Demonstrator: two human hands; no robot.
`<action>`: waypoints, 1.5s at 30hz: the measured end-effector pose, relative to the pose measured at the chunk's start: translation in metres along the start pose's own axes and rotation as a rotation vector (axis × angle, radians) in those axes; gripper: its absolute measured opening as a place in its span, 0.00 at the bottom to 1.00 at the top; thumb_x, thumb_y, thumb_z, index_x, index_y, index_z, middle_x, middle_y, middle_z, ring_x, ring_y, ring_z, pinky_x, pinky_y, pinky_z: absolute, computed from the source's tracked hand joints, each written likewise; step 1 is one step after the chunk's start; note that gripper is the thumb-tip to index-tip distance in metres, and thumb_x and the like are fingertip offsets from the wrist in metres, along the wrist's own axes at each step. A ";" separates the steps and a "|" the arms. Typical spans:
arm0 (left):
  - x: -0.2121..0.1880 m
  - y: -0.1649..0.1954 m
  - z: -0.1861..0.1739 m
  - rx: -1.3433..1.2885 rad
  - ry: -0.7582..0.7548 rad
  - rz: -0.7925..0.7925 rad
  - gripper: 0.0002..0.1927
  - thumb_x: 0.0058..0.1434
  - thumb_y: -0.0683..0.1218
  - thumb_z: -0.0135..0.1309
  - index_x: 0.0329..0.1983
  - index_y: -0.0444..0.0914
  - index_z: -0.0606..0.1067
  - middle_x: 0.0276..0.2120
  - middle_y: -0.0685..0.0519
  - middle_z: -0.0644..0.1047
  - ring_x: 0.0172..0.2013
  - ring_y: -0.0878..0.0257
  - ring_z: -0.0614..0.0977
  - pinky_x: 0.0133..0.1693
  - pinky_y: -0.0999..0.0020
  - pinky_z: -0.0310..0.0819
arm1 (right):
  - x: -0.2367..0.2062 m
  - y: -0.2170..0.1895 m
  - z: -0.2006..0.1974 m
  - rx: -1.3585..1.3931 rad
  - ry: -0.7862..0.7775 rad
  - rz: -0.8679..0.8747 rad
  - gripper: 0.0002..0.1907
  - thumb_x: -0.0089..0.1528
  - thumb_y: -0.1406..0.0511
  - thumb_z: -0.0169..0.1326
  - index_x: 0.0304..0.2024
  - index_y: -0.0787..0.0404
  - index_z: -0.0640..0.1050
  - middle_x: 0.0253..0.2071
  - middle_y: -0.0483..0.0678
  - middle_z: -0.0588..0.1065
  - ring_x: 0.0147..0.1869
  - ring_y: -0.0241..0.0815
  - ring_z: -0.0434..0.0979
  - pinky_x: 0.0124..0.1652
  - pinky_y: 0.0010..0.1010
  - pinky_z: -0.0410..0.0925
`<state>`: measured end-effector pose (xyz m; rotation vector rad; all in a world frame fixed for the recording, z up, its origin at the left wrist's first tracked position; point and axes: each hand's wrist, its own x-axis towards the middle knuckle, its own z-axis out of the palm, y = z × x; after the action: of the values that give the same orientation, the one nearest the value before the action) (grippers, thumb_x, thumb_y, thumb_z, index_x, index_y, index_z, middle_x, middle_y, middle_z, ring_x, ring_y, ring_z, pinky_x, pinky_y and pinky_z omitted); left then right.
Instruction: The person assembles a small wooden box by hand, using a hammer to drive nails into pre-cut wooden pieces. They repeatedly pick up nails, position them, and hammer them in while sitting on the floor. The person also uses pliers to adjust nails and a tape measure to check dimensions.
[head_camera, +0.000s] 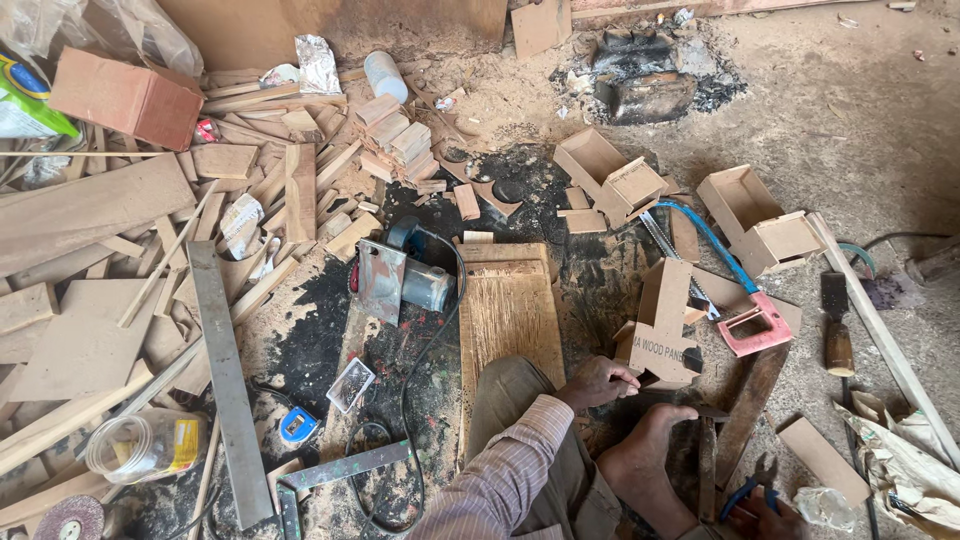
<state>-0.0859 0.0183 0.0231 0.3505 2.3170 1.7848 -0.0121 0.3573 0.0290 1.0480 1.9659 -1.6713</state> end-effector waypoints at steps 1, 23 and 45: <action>0.000 0.001 0.000 -0.053 0.002 -0.009 0.12 0.61 0.48 0.60 0.45 0.40 0.85 0.35 0.50 0.85 0.34 0.64 0.87 0.42 0.68 0.81 | -0.001 -0.001 0.003 -0.027 0.011 0.044 0.21 0.71 0.56 0.50 0.55 0.69 0.75 0.44 0.62 0.80 0.42 0.56 0.83 0.37 0.44 0.76; -0.045 0.019 -0.008 0.075 0.159 0.153 0.08 0.62 0.46 0.62 0.40 0.37 0.83 0.38 0.48 0.85 0.37 0.60 0.86 0.43 0.63 0.80 | -0.035 -0.001 0.031 -0.842 0.344 -0.526 0.35 0.64 0.41 0.52 0.62 0.55 0.79 0.44 0.59 0.85 0.51 0.56 0.86 0.56 0.45 0.75; -0.166 -0.015 -0.039 -0.299 0.441 0.025 0.07 0.64 0.38 0.61 0.44 0.33 0.80 0.42 0.50 0.83 0.42 0.64 0.86 0.47 0.67 0.84 | -0.044 -0.012 0.056 -0.366 -0.033 -0.323 0.19 0.59 0.55 0.64 0.37 0.66 0.82 0.22 0.53 0.75 0.20 0.42 0.72 0.21 0.33 0.63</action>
<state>0.0599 -0.0715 0.0202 -0.0724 2.2512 2.3765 -0.0021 0.2904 0.0545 0.5915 2.3970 -1.3793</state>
